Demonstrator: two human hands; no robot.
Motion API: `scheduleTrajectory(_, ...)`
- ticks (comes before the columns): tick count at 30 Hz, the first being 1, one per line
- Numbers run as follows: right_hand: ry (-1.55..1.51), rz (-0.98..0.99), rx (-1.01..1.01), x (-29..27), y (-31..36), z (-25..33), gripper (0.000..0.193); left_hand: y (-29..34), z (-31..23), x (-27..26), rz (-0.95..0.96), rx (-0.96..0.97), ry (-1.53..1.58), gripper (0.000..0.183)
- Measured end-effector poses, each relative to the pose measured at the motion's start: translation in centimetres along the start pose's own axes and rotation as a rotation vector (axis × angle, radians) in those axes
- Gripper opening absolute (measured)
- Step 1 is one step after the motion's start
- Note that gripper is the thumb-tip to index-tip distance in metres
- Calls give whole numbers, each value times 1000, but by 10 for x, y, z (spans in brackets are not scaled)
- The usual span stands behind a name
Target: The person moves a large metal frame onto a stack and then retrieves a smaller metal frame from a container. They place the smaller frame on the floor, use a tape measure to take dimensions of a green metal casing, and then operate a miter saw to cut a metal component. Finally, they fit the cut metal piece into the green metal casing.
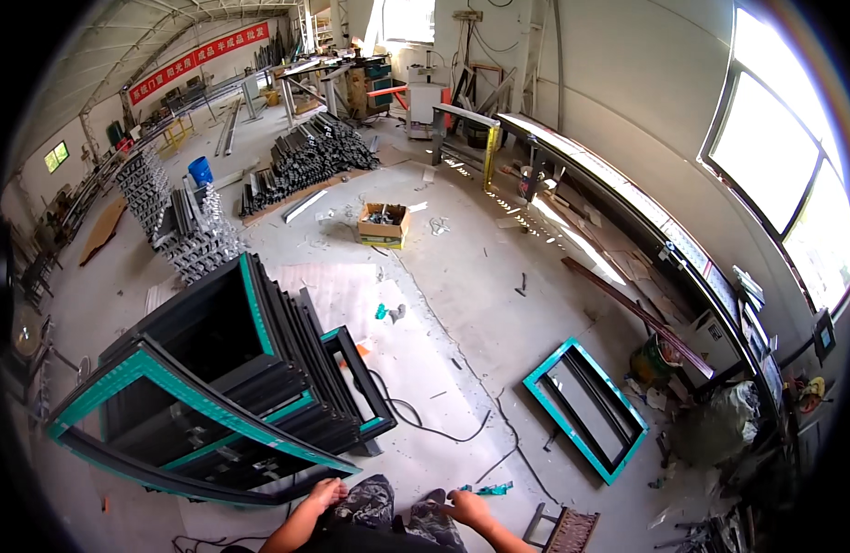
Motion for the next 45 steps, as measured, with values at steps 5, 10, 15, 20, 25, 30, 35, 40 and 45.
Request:
scheduleTrajectory(5, -99, -136, 183, -64, -13, -52, 45, -51, -19, 32, -41, 25, -159, 26)
scheduleTrajectory(10, -190, -156, 131, -110, -86, -23, 48, -102, -38, 30, -272, -103, -147, 21)
scheduleTrajectory(15, -212, 131, -149, -158, -206, 3, 46, -65, -84, 54, 106, 22, 240, 30)
scheduleTrajectory(20, -107, -19, -73, -226, -375, -38, 45, -113, -234, 103, 135, 650, -132, 21)
scheduleTrajectory(25, -372, -305, 289, -279, -530, -128, 35, -322, -382, 135, -197, -59, -159, 20)
scheduleTrajectory(30, -587, -327, 742, -274, -552, -226, 26, -367, -592, 198, -144, 153, 236, 15)
scheduleTrajectory(35, -503, 44, 940, -267, -564, -251, 33, -427, -645, 222, -188, 59, 269, 15)
scheduleTrajectory(40, -524, 92, 986, -312, -659, -260, 34, -473, -614, 218, -266, -203, 163, 21)
scheduleTrajectory(45, -391, 160, 791, -445, -841, -340, 36, -483, -680, 286, -289, -356, 151, 18)
Point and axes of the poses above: each hand's wrist, its own y-axis away from the middle knuckle, its own x-axis out of the palm, z = x × y, the point moved 3 cm from there along -y, towards the middle knuckle, and after that the axes turned 9 degrees about -z, right-handed, at the moved point
